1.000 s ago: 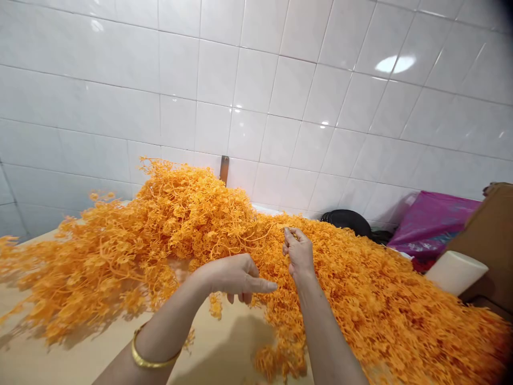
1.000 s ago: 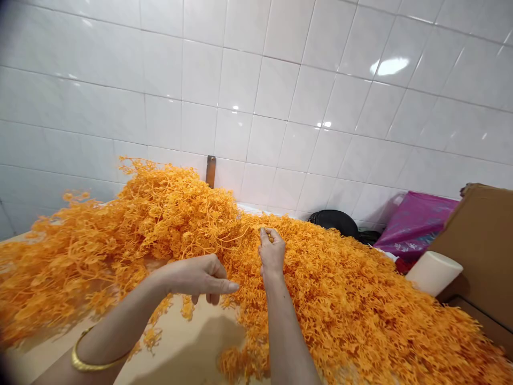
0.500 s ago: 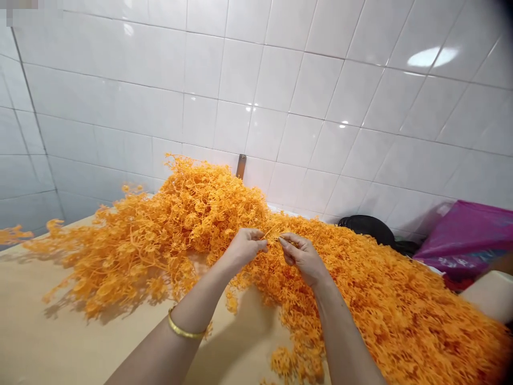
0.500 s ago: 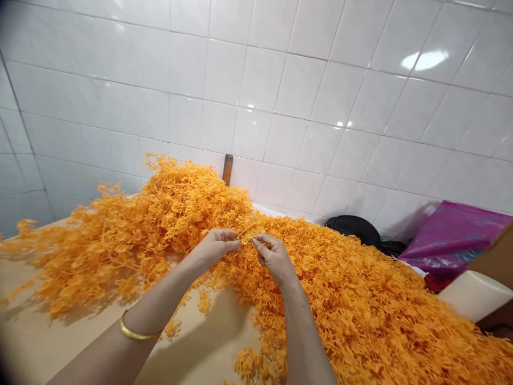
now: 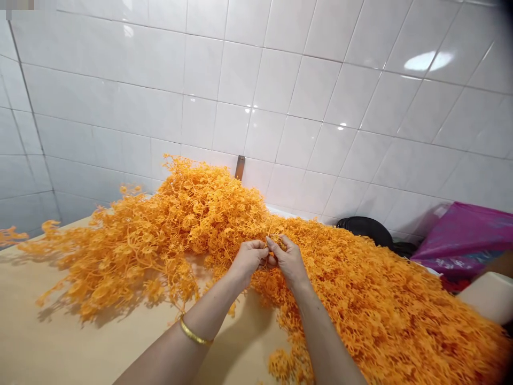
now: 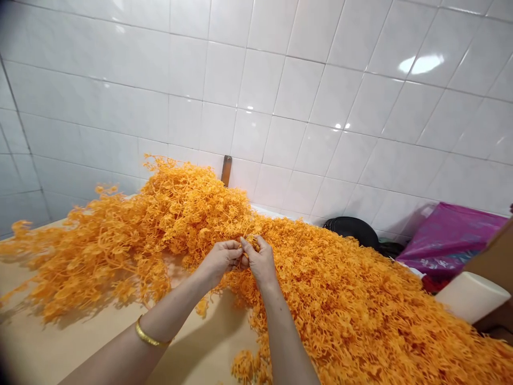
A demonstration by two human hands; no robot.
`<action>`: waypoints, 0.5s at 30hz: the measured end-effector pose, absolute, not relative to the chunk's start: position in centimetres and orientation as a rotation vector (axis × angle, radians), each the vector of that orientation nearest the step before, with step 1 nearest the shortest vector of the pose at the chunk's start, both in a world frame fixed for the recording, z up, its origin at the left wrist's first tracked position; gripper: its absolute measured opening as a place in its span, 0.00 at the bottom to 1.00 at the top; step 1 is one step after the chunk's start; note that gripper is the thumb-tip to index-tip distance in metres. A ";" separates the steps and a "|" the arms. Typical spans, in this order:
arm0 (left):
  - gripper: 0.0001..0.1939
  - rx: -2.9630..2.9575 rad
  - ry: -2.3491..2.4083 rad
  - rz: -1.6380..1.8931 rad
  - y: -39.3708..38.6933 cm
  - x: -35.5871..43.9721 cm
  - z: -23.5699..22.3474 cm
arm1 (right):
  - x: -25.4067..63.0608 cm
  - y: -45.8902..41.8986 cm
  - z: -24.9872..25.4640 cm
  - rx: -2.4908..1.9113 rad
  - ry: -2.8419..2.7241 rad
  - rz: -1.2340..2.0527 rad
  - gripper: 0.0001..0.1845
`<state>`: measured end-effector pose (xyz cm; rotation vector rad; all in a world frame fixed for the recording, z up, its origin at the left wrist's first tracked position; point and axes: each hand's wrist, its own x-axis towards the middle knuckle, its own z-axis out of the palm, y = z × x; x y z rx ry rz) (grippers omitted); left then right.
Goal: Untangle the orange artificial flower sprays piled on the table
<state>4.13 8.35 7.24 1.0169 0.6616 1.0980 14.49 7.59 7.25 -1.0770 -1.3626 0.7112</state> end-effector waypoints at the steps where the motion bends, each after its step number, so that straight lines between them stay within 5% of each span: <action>1: 0.07 1.002 0.653 1.100 8.3 4.3 7.1 | 14.5 7.7 7.1 -1.091 -1.375 0.651 0.17; 8: 0.12 1.029 0.652 1.136 7.8 4.8 7.0 | 14.8 8.1 6.6 -1.282 -1.384 0.238 0.17; 15: 0.14 0.970 0.722 1.091 7.0 4.9 7.9 | 14.0 8.0 6.4 -1.337 -1.333 0.168 0.17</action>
